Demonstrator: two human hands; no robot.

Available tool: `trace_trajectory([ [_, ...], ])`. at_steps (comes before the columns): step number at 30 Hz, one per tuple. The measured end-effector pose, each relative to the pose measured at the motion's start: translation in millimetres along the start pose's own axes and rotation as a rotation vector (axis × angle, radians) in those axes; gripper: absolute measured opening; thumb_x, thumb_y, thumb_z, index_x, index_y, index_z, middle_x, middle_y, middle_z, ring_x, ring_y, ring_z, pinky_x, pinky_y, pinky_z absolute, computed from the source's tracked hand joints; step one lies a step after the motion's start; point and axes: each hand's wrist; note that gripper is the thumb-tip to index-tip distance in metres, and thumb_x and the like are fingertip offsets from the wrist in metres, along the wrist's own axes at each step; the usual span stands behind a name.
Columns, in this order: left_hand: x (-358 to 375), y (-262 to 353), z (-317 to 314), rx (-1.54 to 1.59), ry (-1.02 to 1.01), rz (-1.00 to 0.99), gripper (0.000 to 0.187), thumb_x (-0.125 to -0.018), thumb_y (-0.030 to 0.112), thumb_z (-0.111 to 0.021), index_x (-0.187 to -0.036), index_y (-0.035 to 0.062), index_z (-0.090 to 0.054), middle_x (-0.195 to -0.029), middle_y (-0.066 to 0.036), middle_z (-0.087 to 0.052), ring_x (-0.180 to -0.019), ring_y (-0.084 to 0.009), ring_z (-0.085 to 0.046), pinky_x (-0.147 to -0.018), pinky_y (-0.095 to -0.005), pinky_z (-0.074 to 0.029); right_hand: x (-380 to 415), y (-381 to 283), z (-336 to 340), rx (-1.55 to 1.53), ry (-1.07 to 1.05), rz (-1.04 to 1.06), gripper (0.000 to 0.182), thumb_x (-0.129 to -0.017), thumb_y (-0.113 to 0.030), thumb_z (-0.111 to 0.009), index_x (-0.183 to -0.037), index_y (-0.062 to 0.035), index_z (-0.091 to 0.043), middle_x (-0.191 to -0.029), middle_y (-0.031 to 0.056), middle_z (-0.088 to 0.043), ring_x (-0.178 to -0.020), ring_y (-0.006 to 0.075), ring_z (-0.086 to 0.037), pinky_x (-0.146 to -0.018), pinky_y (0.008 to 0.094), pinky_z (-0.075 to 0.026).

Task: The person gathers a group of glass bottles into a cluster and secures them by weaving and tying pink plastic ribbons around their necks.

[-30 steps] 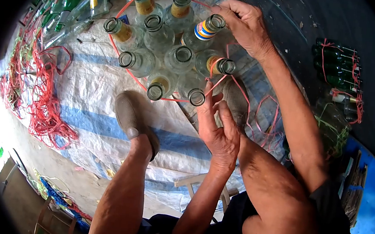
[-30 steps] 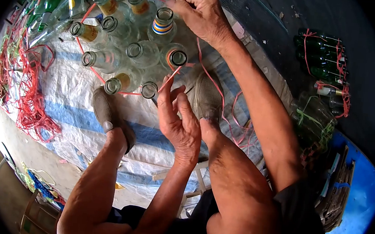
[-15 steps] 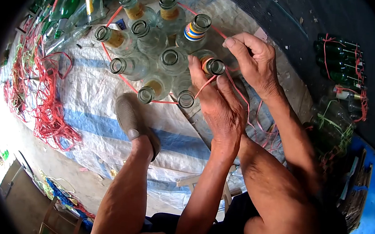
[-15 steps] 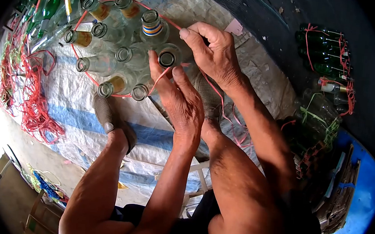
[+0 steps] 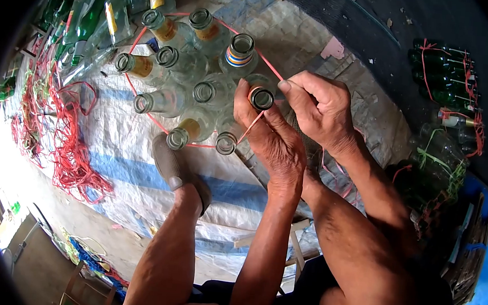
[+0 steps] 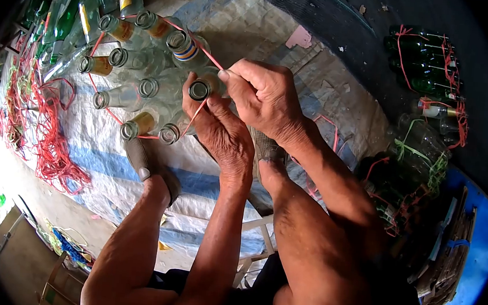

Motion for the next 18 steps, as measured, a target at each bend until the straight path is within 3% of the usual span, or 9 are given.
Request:
trace_trajectory([
  [2, 0, 0, 1, 0.012, -0.008, 0.009, 0.043, -0.113, 0.024, -0.045, -0.15, 0.002, -0.04, -0.118, -0.01, -0.059, -0.091, -0.013, -0.058, -0.082, -0.0276, -0.049, 0, -3, 3, 0.009, -0.009, -0.029, 0.008, -0.094, -0.002, -0.067, -0.087, -0.0002, -0.065, -0.067, 0.0115, -0.06, -0.056, 0.0144, -0.056, -0.052, 0.0326, -0.046],
  [5, 0, 0, 3, -0.006, -0.01, -0.005, 0.041, -0.113, 0.023, -0.045, -0.148, 0.0009, -0.042, -0.121, -0.011, -0.059, -0.098, -0.0144, -0.058, -0.087, -0.0284, -0.048, 2, -6, 4, 0.011, -0.027, 0.006, 0.007, -0.095, 0.001, -0.063, -0.091, 0.0023, -0.068, -0.073, 0.0101, -0.067, -0.063, 0.0132, -0.063, -0.057, 0.0299, -0.049],
  [8, -2, 2, 4, -0.059, 0.008, -0.071, 0.039, -0.113, 0.021, -0.045, -0.146, -0.0004, -0.044, -0.124, -0.011, -0.058, -0.107, -0.0169, -0.058, -0.096, -0.0301, -0.046, 4, -12, 4, 0.057, -0.042, 0.039, 0.007, -0.093, 0.003, -0.061, -0.092, 0.003, -0.068, -0.076, 0.0129, -0.069, -0.064, 0.0191, -0.067, -0.059, 0.0319, -0.052],
  [9, -3, 2, 4, -0.071, 0.009, -0.084, 0.038, -0.113, 0.021, -0.045, -0.145, -0.0008, -0.045, -0.126, -0.012, -0.058, -0.11, -0.0179, -0.057, -0.098, -0.031, -0.045, 4, -12, 5, 0.073, -0.05, 0.063, 0.008, -0.091, 0.005, -0.059, -0.091, 0.0035, -0.067, -0.076, 0.0141, -0.068, -0.064, 0.0243, -0.068, -0.059, 0.0334, -0.052],
  [18, -7, 2, 13, -0.043, -0.064, -0.059, 0.035, -0.112, 0.02, -0.048, -0.139, -0.0028, -0.05, -0.143, -0.016, -0.052, -0.125, -0.025, -0.054, -0.106, -0.0358, -0.041, 8, -11, 5, 0.125, -0.09, 0.084, 0.006, -0.089, 0.008, -0.059, -0.089, 0.0046, -0.063, -0.075, 0.015, -0.065, -0.065, 0.0277, -0.067, -0.059, 0.0346, -0.052],
])
Point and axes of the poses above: each hand's wrist, its own x-axis away from the middle knuckle, its own z-axis out of the back of the hand, y = z × x
